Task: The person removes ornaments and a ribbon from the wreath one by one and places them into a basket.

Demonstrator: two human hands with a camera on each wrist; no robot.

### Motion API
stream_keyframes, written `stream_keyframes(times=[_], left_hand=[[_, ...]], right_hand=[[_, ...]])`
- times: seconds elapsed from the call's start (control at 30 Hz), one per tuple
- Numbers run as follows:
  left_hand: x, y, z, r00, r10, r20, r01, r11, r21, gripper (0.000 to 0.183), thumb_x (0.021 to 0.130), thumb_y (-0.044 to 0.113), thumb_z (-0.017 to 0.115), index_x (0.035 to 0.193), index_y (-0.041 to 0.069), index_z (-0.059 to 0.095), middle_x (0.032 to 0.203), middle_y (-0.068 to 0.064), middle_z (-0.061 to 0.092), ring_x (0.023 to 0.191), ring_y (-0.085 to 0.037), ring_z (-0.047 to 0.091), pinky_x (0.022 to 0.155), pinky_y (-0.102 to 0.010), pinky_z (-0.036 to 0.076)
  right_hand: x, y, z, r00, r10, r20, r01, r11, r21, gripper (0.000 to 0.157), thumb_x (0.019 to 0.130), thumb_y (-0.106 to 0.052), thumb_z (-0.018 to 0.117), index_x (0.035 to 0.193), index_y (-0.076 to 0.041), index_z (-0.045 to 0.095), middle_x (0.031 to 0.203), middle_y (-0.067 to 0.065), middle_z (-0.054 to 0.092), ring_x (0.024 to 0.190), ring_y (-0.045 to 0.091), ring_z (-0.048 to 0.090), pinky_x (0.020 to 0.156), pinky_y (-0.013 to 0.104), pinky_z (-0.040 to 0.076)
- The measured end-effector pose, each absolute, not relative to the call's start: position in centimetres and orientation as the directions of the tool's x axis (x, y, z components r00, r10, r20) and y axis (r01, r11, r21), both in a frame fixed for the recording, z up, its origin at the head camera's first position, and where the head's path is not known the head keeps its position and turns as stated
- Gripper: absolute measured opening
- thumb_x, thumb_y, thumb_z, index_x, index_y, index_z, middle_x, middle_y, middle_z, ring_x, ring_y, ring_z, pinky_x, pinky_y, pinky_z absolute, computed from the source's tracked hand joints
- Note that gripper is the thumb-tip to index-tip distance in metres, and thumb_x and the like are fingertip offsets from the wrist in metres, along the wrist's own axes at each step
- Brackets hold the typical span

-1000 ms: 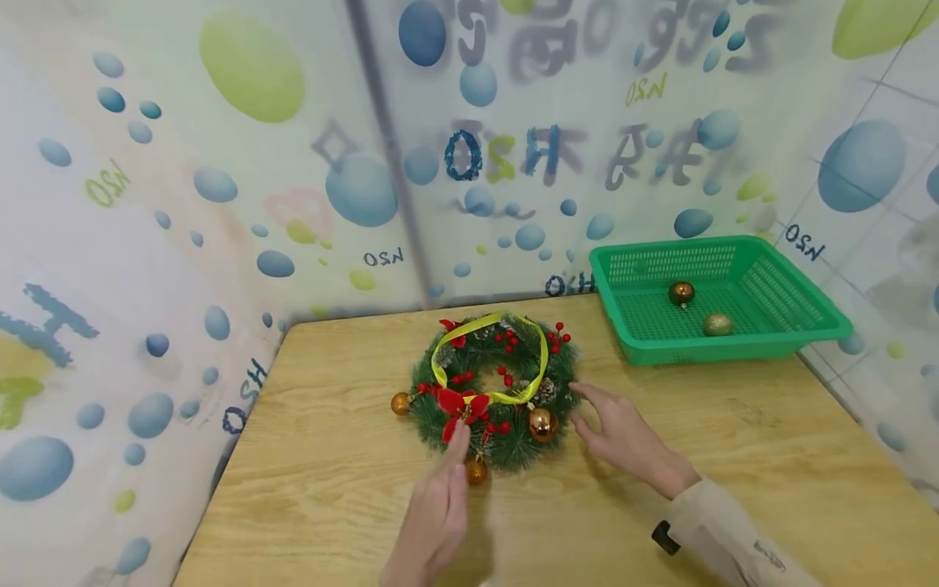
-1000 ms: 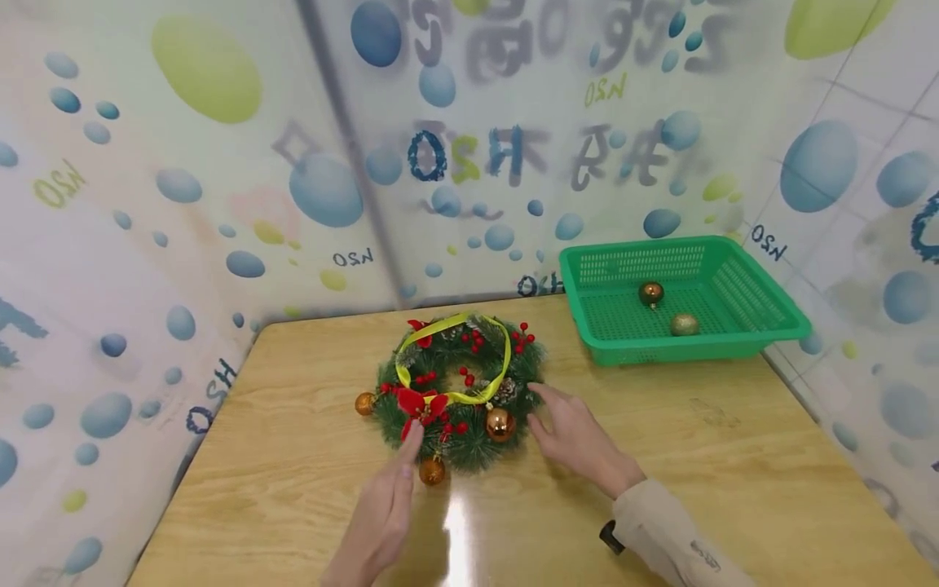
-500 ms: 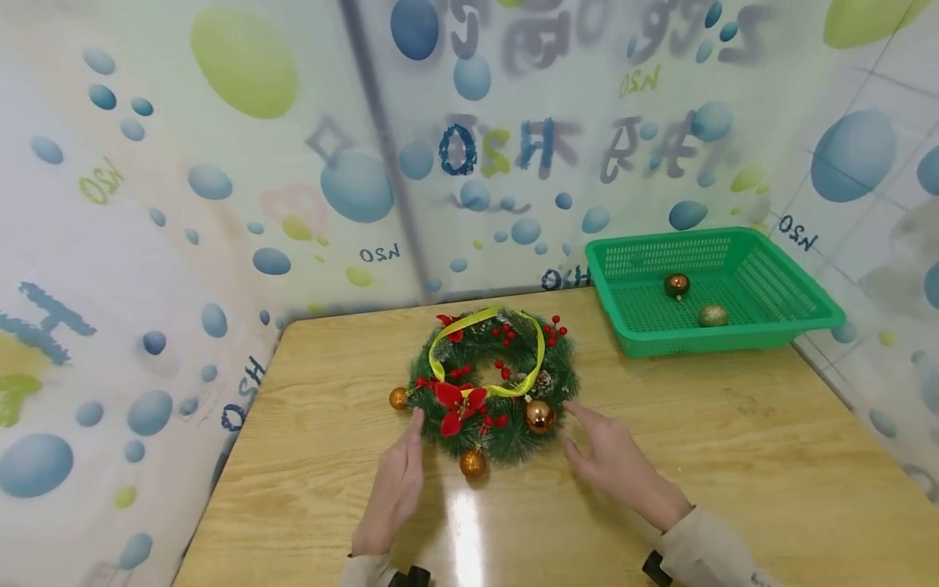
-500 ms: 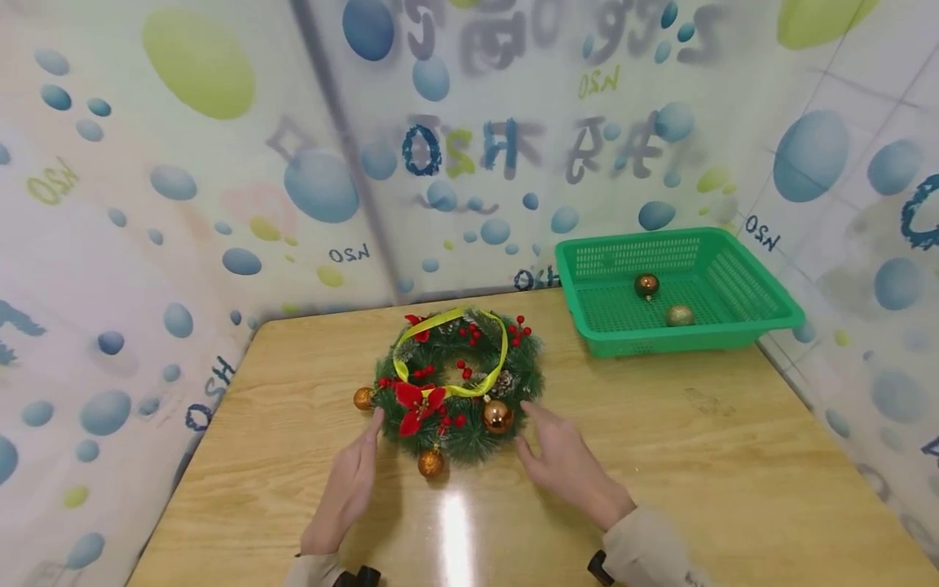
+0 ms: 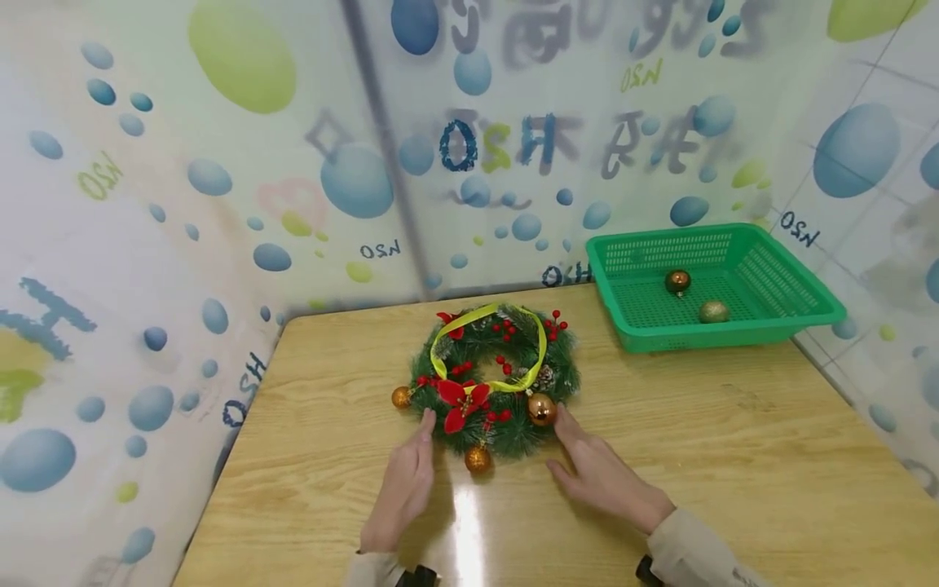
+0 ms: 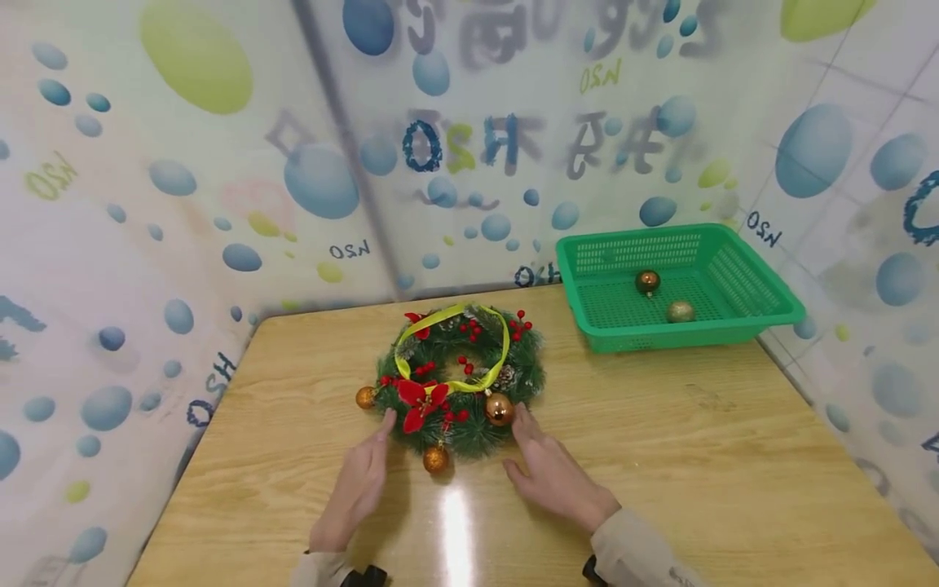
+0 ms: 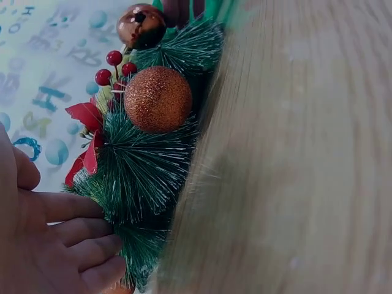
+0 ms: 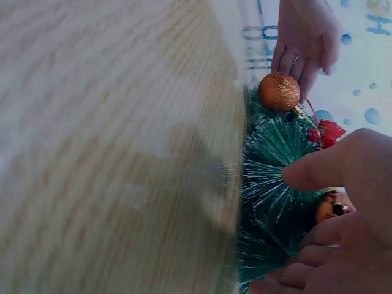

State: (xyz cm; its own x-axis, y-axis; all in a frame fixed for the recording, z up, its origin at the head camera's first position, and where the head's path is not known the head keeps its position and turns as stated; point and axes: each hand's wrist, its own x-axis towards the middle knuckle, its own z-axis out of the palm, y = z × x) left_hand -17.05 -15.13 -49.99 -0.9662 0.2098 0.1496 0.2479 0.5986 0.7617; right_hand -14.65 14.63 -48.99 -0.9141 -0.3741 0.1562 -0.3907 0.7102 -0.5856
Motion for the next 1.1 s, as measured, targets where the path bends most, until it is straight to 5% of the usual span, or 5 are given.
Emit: stream_keyframes(times=[0.27,0.43,0.5,0.63,1.1], left_hand=[[-16.2,-14.2,-50.2,-0.961,0.236,0.144,0.262,0.611,0.747,0.054,0.114,0.025,0.019,0.149,-0.012,0.035,0.158,-0.024,0.035,0.143,-0.045,0.039,0.123,-0.048,0.029],[-15.8,-13.7,-49.9,-0.961,0.248,0.122,0.255,0.626,0.736,0.055,0.114,0.028,0.018,0.151,-0.009,0.034,0.159,-0.021,0.033,0.103,-0.029,0.069,0.123,-0.045,0.028],[-15.7,-13.5,-49.8,-0.96,0.253,0.117,0.255,0.629,0.735,0.055,0.114,0.029,0.017,0.151,-0.009,0.033,0.16,-0.021,0.032,0.086,-0.027,0.067,0.123,-0.044,0.028],[-15.4,-13.2,-49.7,-0.958,0.26,0.121,0.265,0.638,0.723,0.056,0.114,0.029,0.018,0.151,-0.009,0.034,0.16,-0.021,0.032,0.143,-0.041,0.043,0.122,-0.045,0.029],[-14.2,-12.1,-50.2,-0.955,0.264,0.135,0.278,0.642,0.714,0.055,0.114,0.027,0.019,0.151,-0.01,0.034,0.161,-0.022,0.031,0.148,-0.04,0.034,0.123,-0.048,0.029]], right_hand=[[-15.4,15.6,-49.0,-0.931,-0.336,0.142,-0.353,0.732,-0.583,0.075,0.093,-0.011,0.069,0.15,0.018,0.029,0.157,0.038,0.027,0.046,0.004,0.048,0.11,0.051,0.049],[-15.9,16.2,-49.2,-0.931,-0.326,0.163,-0.36,0.751,-0.554,0.074,0.092,-0.01,0.069,0.149,0.019,0.031,0.154,0.039,0.031,0.063,0.021,0.067,0.107,0.05,0.051],[-16.1,16.4,-49.3,-0.931,-0.321,0.171,-0.361,0.755,-0.548,0.072,0.091,-0.01,0.069,0.147,0.019,0.034,0.153,0.04,0.033,0.097,0.039,0.072,0.111,0.054,0.044],[-16.5,16.9,-49.1,-0.935,-0.316,0.16,-0.349,0.748,-0.564,0.065,0.092,-0.008,0.067,0.143,0.021,0.04,0.151,0.042,0.034,0.125,0.053,0.055,0.113,0.057,0.041],[-17.9,18.6,-49.7,-0.908,-0.352,0.227,-0.416,0.699,-0.581,0.065,0.092,-0.008,0.07,0.147,0.012,0.042,0.145,0.032,0.051,0.126,0.047,0.058,0.105,0.056,0.051]])
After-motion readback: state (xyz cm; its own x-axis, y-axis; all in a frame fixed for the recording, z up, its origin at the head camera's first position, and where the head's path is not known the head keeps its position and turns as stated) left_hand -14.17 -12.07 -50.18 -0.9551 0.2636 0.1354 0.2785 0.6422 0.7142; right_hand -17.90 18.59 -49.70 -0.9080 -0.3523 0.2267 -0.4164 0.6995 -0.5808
